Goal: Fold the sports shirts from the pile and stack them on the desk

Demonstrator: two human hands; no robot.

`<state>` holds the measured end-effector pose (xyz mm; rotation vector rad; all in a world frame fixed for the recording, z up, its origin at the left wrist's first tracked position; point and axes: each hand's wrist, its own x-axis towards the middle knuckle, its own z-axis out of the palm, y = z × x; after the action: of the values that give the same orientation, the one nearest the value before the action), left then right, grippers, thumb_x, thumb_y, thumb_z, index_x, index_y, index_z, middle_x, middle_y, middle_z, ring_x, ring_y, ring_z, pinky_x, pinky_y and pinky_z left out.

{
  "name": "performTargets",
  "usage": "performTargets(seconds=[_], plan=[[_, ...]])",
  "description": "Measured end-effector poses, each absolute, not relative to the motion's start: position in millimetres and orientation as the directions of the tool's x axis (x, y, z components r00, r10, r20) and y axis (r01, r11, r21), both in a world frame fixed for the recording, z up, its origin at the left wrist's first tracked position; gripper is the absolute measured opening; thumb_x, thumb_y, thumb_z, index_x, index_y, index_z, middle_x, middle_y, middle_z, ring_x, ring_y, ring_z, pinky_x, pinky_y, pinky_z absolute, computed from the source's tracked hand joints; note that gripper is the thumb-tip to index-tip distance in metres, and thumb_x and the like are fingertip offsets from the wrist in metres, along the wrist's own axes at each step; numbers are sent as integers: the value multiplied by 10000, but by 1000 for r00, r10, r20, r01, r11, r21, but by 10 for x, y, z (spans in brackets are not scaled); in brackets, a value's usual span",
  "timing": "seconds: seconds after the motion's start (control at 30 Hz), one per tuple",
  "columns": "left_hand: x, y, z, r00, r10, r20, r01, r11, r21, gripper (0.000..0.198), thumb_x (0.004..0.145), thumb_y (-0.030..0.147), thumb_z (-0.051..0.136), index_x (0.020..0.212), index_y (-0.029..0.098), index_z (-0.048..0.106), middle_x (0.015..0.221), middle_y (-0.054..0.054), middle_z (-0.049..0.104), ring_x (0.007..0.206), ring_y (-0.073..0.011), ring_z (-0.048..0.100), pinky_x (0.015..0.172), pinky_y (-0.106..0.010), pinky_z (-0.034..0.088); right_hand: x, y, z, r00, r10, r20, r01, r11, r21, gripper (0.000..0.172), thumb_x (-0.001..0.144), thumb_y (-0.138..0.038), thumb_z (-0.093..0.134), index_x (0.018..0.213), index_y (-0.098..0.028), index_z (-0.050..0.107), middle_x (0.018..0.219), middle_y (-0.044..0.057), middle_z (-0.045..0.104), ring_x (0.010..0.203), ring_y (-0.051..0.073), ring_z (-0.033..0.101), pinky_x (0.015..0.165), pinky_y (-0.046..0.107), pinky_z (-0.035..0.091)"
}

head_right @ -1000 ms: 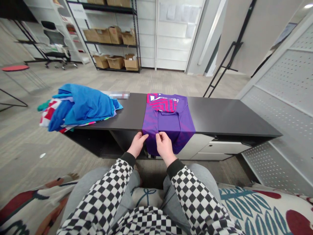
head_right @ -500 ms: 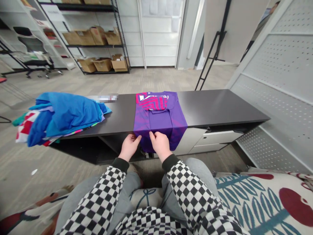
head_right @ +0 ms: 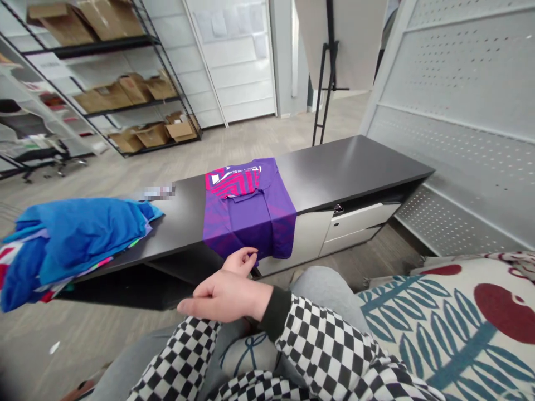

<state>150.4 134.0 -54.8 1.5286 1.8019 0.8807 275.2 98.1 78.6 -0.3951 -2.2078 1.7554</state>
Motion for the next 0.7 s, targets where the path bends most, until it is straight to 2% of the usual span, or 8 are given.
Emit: performTargets(seconds=[0.1,0.17,0.3,0.43,0.57,0.7], plan=[[1867,1565,-478,-133,990,37,446,27,894,438,1029,504,732,1348,219,828,639,77,579,589,-135,555,660,-281,469,2836,997,830,-939,340,44,-16,86,-996,769,1006,-796,752,616,-221,422,591,-86,341,602,100,312,590,298,273],[2123,1698,-430,-194,980,51,269,3,963,566,974,585,776,1373,186,811,621,83,558,575,-135,540,639,-280,444,2866,1066,796,-911,410,47,-7,99,-995,769,999,-781,772,607,-216,427,585,-84,341,610,98,312,589,299,267],[2516,1867,-339,-308,950,-57,-52,43,998,733,808,740,902,1215,142,780,581,78,563,537,-128,542,556,-256,397,2897,1212,722,-774,632,35,7,63,-998,731,1028,-715,769,618,-217,425,590,-82,364,612,99,326,584,298,274],[2672,1904,-213,-376,920,-108,-260,8,966,710,746,755,959,1082,170,738,545,101,529,449,-84,424,456,-223,313,2937,1280,760,-699,715,21,11,41,-999,649,1083,-592,710,635,-224,418,596,-78,382,599,100,346,583,304,285],[2705,1909,-75,-423,898,-123,-324,-23,946,612,770,695,976,1001,180,740,529,101,511,427,-74,392,412,-208,294,2978,1280,841,-709,700,79,12,124,-992,619,1097,-481,688,613,-217,406,577,-73,390,603,100,359,599,304,280],[2687,1910,-10,-461,879,-122,-303,-27,953,550,790,659,971,946,182,745,528,98,497,425,-74,397,400,-202,296,3014,1267,882,-736,668,113,-36,128,-991,686,1065,-547,758,600,-216,378,569,-79,339,605,101,329,598,302,272]])
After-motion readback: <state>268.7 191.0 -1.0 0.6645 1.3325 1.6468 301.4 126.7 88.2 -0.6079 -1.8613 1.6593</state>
